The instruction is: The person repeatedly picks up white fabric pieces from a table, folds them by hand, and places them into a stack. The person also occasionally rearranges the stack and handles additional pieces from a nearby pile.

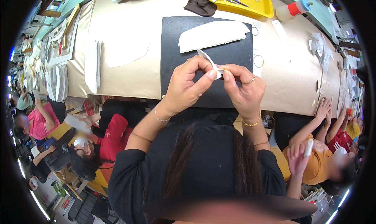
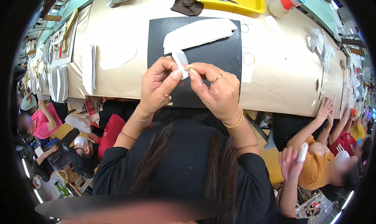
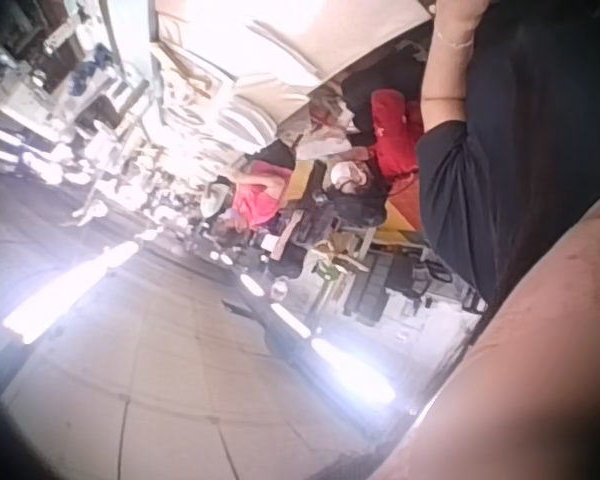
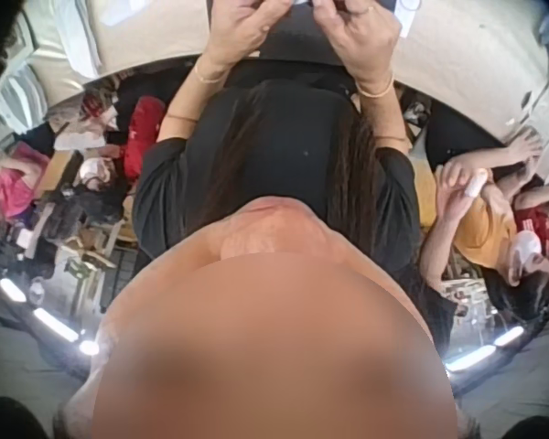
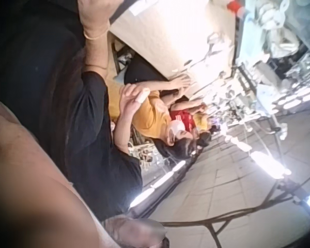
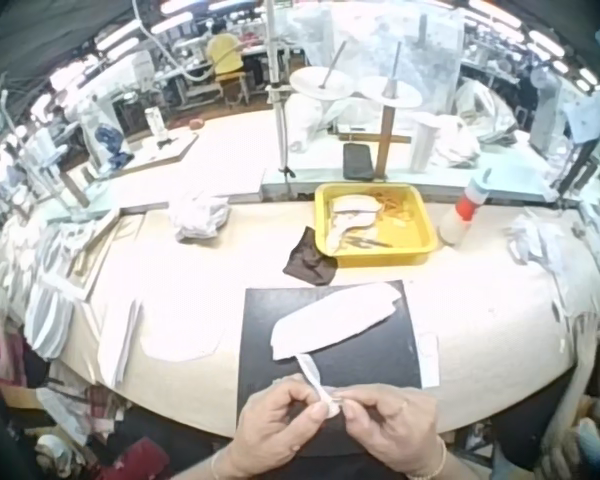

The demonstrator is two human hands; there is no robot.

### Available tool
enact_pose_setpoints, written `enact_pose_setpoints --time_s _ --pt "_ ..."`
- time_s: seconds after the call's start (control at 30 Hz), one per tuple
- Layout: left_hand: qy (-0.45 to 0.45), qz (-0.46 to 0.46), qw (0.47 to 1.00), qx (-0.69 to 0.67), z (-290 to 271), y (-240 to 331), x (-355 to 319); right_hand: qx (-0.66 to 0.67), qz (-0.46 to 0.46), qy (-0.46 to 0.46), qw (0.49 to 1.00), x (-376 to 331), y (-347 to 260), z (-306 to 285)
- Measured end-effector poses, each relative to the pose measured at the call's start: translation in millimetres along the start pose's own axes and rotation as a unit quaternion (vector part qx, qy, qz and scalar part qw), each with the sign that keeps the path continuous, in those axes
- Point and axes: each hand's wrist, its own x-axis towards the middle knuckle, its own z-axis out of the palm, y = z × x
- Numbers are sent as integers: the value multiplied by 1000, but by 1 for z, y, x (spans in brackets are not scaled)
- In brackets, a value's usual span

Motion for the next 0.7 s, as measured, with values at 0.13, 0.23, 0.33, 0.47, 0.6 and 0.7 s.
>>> enact_pose_setpoints --time_s 0.13,0.23,0.33,0.47,0.6,0.7 --pt "9 1 999 -49 -1 -5 4 -12 -4 1 1000 4 0 2" --pt "12 32 999 16 -5 0 5 -50 -77 -5 996 8 -1 8" --pt "16 -9 990 137 -21 17 -5 -85 -166 -33 982 7 -6 18" --pt "29 -149 983 98 -42 34 -39 -62 -185 -64 979 -3 -11 32" --pt "25 -113 978 173 -57 29 -66 -11 -226 -105 968 -11 -9 50" --pt "32 -98 982 157 -58 21 -83 27 -208 -151 966 -16 -7 56"
